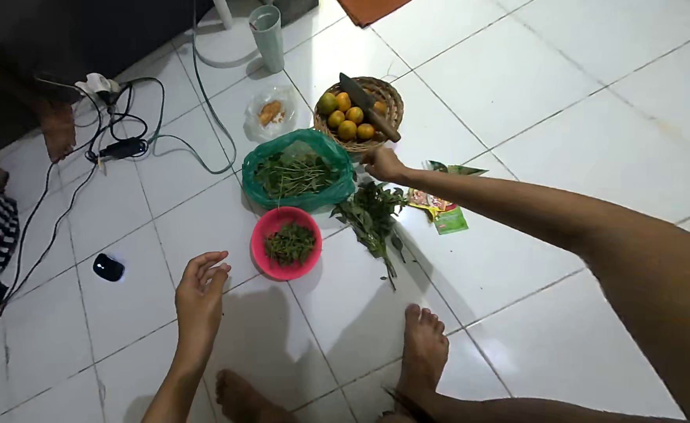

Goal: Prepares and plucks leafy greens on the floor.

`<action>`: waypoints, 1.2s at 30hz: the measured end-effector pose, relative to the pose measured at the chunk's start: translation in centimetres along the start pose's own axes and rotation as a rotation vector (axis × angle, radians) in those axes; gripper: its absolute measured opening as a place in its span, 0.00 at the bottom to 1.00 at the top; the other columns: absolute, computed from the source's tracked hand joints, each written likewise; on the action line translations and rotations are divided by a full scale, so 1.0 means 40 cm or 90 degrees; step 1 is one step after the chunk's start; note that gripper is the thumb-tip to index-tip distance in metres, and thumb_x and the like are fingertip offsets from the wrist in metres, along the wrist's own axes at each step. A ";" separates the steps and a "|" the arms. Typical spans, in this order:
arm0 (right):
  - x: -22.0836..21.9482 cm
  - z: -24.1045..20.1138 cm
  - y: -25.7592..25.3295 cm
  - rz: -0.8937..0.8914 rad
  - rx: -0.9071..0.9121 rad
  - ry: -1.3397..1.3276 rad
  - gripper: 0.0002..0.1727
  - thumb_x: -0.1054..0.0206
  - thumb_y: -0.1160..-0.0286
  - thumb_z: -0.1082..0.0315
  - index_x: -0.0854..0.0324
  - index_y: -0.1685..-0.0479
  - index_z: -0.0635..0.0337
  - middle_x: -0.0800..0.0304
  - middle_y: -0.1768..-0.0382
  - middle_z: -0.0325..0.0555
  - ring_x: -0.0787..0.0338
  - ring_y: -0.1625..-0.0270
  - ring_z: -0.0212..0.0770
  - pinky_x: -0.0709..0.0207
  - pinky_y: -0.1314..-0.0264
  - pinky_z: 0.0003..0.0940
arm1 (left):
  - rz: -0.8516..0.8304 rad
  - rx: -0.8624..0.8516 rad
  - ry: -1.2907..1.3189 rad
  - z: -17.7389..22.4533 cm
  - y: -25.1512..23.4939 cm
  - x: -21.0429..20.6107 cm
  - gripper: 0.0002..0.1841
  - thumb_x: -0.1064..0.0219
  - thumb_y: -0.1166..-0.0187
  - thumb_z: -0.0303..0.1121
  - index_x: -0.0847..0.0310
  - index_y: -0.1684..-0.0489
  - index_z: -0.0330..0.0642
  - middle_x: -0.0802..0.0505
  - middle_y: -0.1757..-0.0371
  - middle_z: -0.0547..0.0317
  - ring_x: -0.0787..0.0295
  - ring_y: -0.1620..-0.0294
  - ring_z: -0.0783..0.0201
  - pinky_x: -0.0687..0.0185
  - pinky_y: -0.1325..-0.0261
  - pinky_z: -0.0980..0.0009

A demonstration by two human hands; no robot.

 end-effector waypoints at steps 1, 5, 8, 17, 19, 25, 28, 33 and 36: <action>-0.031 0.039 -0.008 -0.035 0.044 0.038 0.16 0.34 0.26 0.82 0.17 0.41 0.80 0.14 0.41 0.78 0.14 0.36 0.75 0.26 0.29 0.68 | -0.001 0.009 0.004 -0.002 0.001 -0.006 0.14 0.41 0.20 0.25 0.24 0.40 0.29 0.11 0.44 0.54 0.11 0.52 0.74 0.15 0.48 0.76; -0.094 0.063 -0.023 -0.110 0.161 0.160 0.17 0.32 0.26 0.81 0.18 0.39 0.81 0.21 0.31 0.76 0.19 0.27 0.73 0.27 0.24 0.64 | -0.005 0.062 0.006 0.005 0.010 -0.033 0.13 0.42 0.19 0.22 0.25 0.40 0.27 0.11 0.44 0.51 0.12 0.52 0.73 0.16 0.48 0.76; -0.097 0.090 -0.050 -0.128 0.209 0.197 0.10 0.31 0.27 0.82 0.13 0.50 0.79 0.13 0.40 0.73 0.13 0.35 0.71 0.23 0.30 0.66 | -0.016 0.059 0.000 -0.006 0.008 -0.048 0.14 0.42 0.21 0.22 0.25 0.41 0.25 0.11 0.43 0.51 0.11 0.52 0.74 0.16 0.48 0.77; 0.080 -0.163 0.027 0.126 0.272 -0.017 0.08 0.34 0.27 0.82 0.10 0.57 0.74 0.08 0.52 0.66 0.06 0.52 0.55 0.13 0.44 0.45 | -0.064 0.117 -0.020 -0.034 -0.067 -0.084 0.13 0.42 0.20 0.24 0.23 0.41 0.28 0.11 0.45 0.54 0.11 0.53 0.76 0.16 0.48 0.77; 0.089 -0.210 0.032 0.145 0.400 -0.023 0.07 0.33 0.31 0.83 0.09 0.61 0.73 0.07 0.55 0.63 0.06 0.53 0.52 0.13 0.45 0.41 | -0.076 0.128 -0.033 -0.036 -0.084 -0.094 0.13 0.42 0.19 0.23 0.24 0.40 0.27 0.11 0.44 0.53 0.11 0.53 0.75 0.16 0.48 0.77; 0.047 -0.240 0.015 0.072 0.340 -0.138 0.09 0.36 0.23 0.81 0.09 0.53 0.70 0.06 0.47 0.58 0.05 0.46 0.42 0.12 0.42 0.31 | -0.085 0.126 -0.027 -0.074 -0.097 -0.083 0.13 0.43 0.20 0.24 0.23 0.42 0.29 0.10 0.46 0.57 0.11 0.53 0.75 0.14 0.48 0.76; 0.044 -0.208 0.075 0.020 0.301 -0.129 0.07 0.35 0.24 0.81 0.11 0.55 0.70 0.07 0.53 0.56 0.06 0.52 0.42 0.10 0.47 0.36 | -0.078 0.148 -0.018 -0.079 -0.092 -0.070 0.13 0.43 0.20 0.23 0.23 0.42 0.29 0.11 0.46 0.58 0.11 0.53 0.75 0.15 0.48 0.77; 0.017 -0.017 0.262 -0.306 -0.042 0.202 0.14 0.31 0.20 0.69 0.13 0.52 0.76 0.10 0.55 0.73 0.10 0.49 0.73 0.22 0.42 0.72 | -0.107 0.165 -0.059 -0.034 -0.074 -0.059 0.15 0.43 0.17 0.21 0.23 0.37 0.23 0.12 0.38 0.42 0.11 0.47 0.65 0.16 0.42 0.68; -0.057 0.114 0.337 -0.455 -0.229 0.185 0.24 0.39 0.10 0.61 0.19 0.39 0.80 0.11 0.51 0.78 0.09 0.48 0.74 0.22 0.41 0.72 | -0.113 0.171 -0.038 -0.022 -0.046 -0.046 0.15 0.42 0.16 0.21 0.24 0.36 0.22 0.12 0.37 0.39 0.11 0.44 0.61 0.16 0.39 0.66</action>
Point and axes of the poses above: each hand's wrist, its own y-axis away from the middle knuckle, its own x-axis out of the back of the hand, z = x × y, the point moved 2 cm from there along -y, towards the middle knuckle
